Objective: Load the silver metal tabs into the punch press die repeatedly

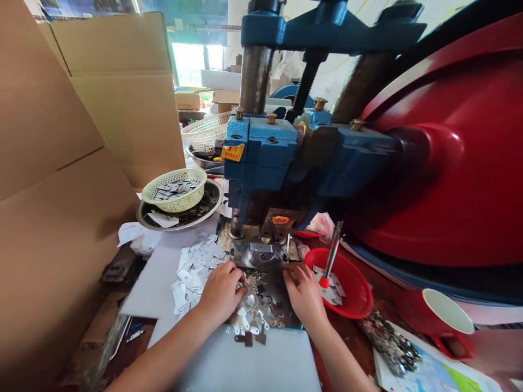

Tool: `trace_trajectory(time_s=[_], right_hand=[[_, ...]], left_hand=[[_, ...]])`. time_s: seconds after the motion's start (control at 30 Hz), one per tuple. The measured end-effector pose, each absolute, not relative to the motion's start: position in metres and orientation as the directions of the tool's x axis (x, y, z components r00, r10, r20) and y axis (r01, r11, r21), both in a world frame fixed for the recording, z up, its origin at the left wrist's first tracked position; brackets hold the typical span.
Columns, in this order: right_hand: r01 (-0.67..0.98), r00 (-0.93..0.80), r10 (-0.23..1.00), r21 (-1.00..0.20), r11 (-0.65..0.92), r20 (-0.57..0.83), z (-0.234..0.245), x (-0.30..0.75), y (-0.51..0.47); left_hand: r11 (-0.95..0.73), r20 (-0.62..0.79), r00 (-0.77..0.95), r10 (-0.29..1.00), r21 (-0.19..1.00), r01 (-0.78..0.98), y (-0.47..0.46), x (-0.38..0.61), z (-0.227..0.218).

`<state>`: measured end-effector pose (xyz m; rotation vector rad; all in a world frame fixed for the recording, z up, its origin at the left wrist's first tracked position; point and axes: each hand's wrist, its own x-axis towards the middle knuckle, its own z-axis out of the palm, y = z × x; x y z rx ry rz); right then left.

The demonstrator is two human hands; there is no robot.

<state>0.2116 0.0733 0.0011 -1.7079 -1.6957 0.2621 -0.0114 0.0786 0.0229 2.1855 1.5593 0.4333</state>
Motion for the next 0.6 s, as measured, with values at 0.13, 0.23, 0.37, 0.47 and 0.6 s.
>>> trace_trajectory(time_s=[0.13, 0.23, 0.37, 0.47, 0.6], right_hand=[[0.9, -0.006, 0.915, -0.396, 0.181, 0.405, 0.0024, 0.2103, 0.0797], [0.94, -0.137, 0.908, -0.237, 0.245, 0.395, 0.0027, 0.2086, 0.0803], [0.949, -0.184, 0.906, -0.17, 0.265, 0.382, -0.0007, 0.2102, 0.0775], [0.954, -0.173, 0.906, -0.163, 0.252, 0.387, -0.0022, 0.2112, 0.0779], [0.961, -0.195, 0.908, -0.113, 0.252, 0.37, 0.0008, 0.2089, 0.081]], left_hand=[[-0.267, 0.013, 0.306, 0.952, 0.52, 0.811, 0.0779, -0.0141, 0.0217], [-0.258, 0.015, 0.295, 0.956, 0.526, 0.81, 0.0763, -0.016, 0.0212], [-0.25, 0.012, 0.29, 0.957, 0.536, 0.806, 0.0746, -0.0174, 0.0202], [-0.25, 0.013, 0.29, 0.957, 0.546, 0.8, 0.0744, -0.0191, 0.0194], [-0.235, -0.012, 0.286, 0.958, 0.54, 0.808, 0.0751, -0.021, 0.0189]])
